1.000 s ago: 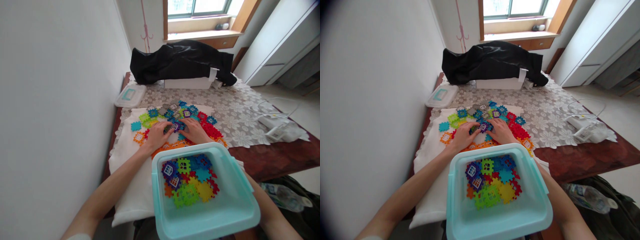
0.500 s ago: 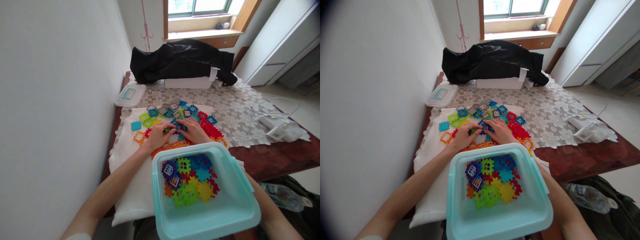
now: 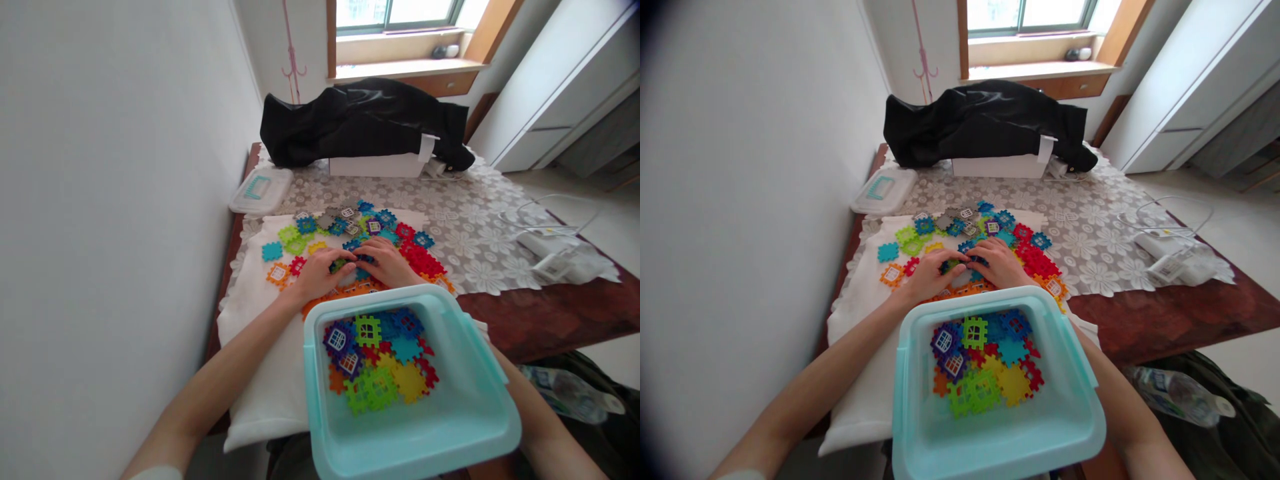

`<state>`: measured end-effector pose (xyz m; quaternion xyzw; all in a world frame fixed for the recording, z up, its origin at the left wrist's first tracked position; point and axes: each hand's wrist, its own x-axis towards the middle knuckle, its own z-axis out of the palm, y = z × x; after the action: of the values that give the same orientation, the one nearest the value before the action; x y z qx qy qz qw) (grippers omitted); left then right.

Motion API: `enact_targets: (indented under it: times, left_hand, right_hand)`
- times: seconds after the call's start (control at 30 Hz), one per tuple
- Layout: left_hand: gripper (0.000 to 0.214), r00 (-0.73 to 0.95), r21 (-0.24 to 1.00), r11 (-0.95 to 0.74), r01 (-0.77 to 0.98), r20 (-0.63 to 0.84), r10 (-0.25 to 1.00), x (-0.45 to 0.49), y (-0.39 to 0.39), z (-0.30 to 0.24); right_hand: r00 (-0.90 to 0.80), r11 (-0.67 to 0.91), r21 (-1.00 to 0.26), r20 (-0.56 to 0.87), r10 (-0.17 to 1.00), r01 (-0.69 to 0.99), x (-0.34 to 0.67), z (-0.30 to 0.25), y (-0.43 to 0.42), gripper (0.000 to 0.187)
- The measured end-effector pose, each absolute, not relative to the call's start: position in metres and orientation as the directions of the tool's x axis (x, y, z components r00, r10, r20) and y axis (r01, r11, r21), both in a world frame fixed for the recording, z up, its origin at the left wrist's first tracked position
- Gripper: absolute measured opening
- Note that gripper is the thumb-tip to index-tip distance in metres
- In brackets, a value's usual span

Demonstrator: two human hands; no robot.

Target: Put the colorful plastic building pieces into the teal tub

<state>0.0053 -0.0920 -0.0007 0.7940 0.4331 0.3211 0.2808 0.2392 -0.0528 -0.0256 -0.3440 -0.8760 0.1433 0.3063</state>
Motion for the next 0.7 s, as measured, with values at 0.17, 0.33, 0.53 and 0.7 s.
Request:
enact_targets:
  times: [0.17, 0.33, 0.53, 0.7]
  left_hand:
    - [0.029, 0.347, 0.724, -0.448, 0.525, 0.298, 0.889, 0.005, -0.09, -0.006]
    - [0.028, 0.24, 0.762, -0.41, 0.501, 0.333, 0.912, 0.005, -0.086, -0.009]
    - [0.031, 0.238, 0.832, -0.346, 0.434, 0.265, 0.934, 0.005, -0.085, -0.008]
    - [0.041, 0.241, 0.844, -0.309, 0.438, 0.221, 0.945, 0.005, -0.086, -0.005]
  right_hand:
    - [-0.502, 0.677, -0.576, 0.46, 0.732, 0.459, 0.236, -0.021, -0.055, 0.02]
    - [-0.442, 0.594, -0.722, 0.431, 0.787, 0.354, 0.235, -0.011, -0.058, 0.022]
    - [-0.365, 0.536, -0.78, 0.42, 0.831, 0.323, 0.237, -0.015, -0.057, 0.025]
    - [-0.377, 0.555, -0.79, 0.445, 0.812, 0.262, 0.236, -0.016, -0.058, 0.033]
